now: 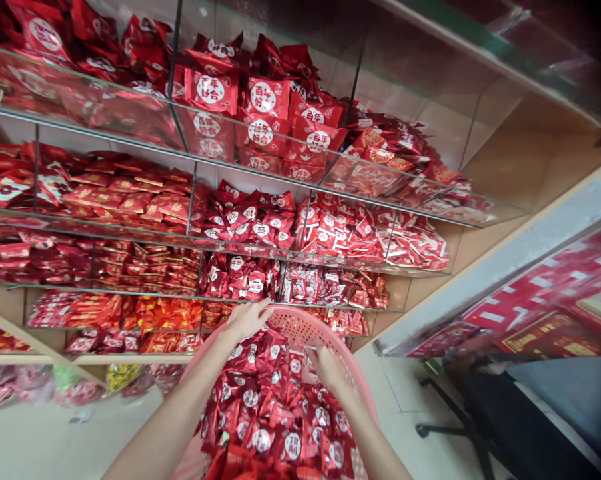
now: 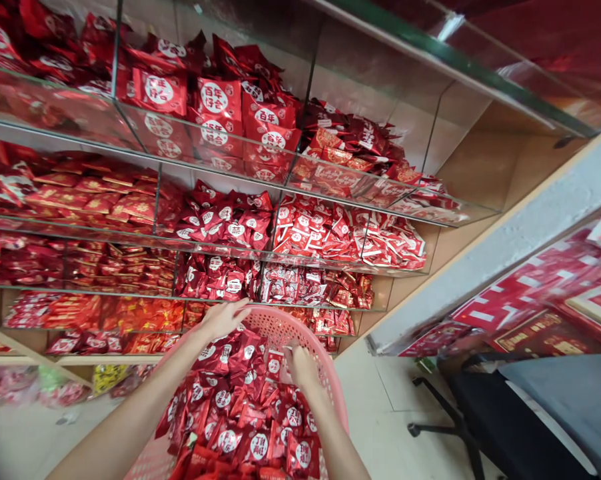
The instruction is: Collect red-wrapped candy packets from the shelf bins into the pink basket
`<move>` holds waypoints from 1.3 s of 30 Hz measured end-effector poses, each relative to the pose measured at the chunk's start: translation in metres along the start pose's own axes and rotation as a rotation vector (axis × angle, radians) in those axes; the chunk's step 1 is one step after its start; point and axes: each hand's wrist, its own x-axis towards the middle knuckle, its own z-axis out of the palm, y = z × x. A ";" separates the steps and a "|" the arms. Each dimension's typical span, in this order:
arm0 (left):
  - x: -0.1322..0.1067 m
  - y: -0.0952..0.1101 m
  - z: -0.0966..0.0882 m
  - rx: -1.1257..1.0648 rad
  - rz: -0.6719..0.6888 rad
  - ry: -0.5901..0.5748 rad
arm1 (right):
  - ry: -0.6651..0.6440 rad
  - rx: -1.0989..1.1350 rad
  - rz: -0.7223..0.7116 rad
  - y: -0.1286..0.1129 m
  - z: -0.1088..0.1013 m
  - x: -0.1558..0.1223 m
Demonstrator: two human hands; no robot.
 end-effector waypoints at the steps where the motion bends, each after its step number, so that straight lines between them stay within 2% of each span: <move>1: 0.000 0.000 0.000 -0.001 -0.003 -0.002 | -0.016 0.009 -0.002 0.002 0.002 0.000; 4: -0.001 0.001 -0.001 0.004 -0.010 -0.004 | -0.054 0.072 -0.063 0.005 0.007 0.002; 7: -0.002 0.002 -0.002 0.005 -0.009 0.004 | -0.064 0.039 -0.082 0.001 0.010 0.001; 9: -0.003 0.001 -0.003 -0.003 -0.003 0.018 | -0.039 -0.058 -0.045 -0.008 0.004 -0.002; 11: -0.003 0.001 -0.003 -0.017 0.001 0.031 | 0.025 -0.166 -0.009 -0.025 -0.013 -0.004; 14: -0.002 0.000 -0.002 -0.029 0.017 0.048 | 0.163 -0.189 -0.068 -0.058 -0.069 -0.003; 17: -0.002 -0.001 -0.001 -0.025 0.023 0.055 | 0.409 -0.042 -0.258 -0.089 -0.147 0.013; 19: -0.002 -0.002 -0.001 -0.023 0.020 0.056 | 0.578 -0.012 -0.357 -0.103 -0.196 0.032; 21: -0.003 -0.002 -0.001 -0.025 0.015 0.056 | 0.668 -0.066 -0.354 -0.112 -0.232 0.057; 23: -0.003 -0.002 -0.001 -0.031 0.010 0.056 | 0.678 -0.157 -0.279 -0.119 -0.253 0.083; 25: -0.004 -0.002 -0.001 -0.035 0.005 0.059 | 0.621 -0.226 -0.167 -0.127 -0.261 0.105; 29: -0.004 -0.003 0.001 -0.033 0.004 0.078 | 0.480 -0.258 0.040 -0.147 -0.259 0.130; 33: -0.003 -0.004 0.003 -0.026 0.002 0.094 | 0.433 -0.265 0.087 -0.158 -0.256 0.141; 39: -0.005 -0.003 0.000 -0.038 0.008 0.091 | 0.450 -0.215 0.110 -0.146 -0.253 0.149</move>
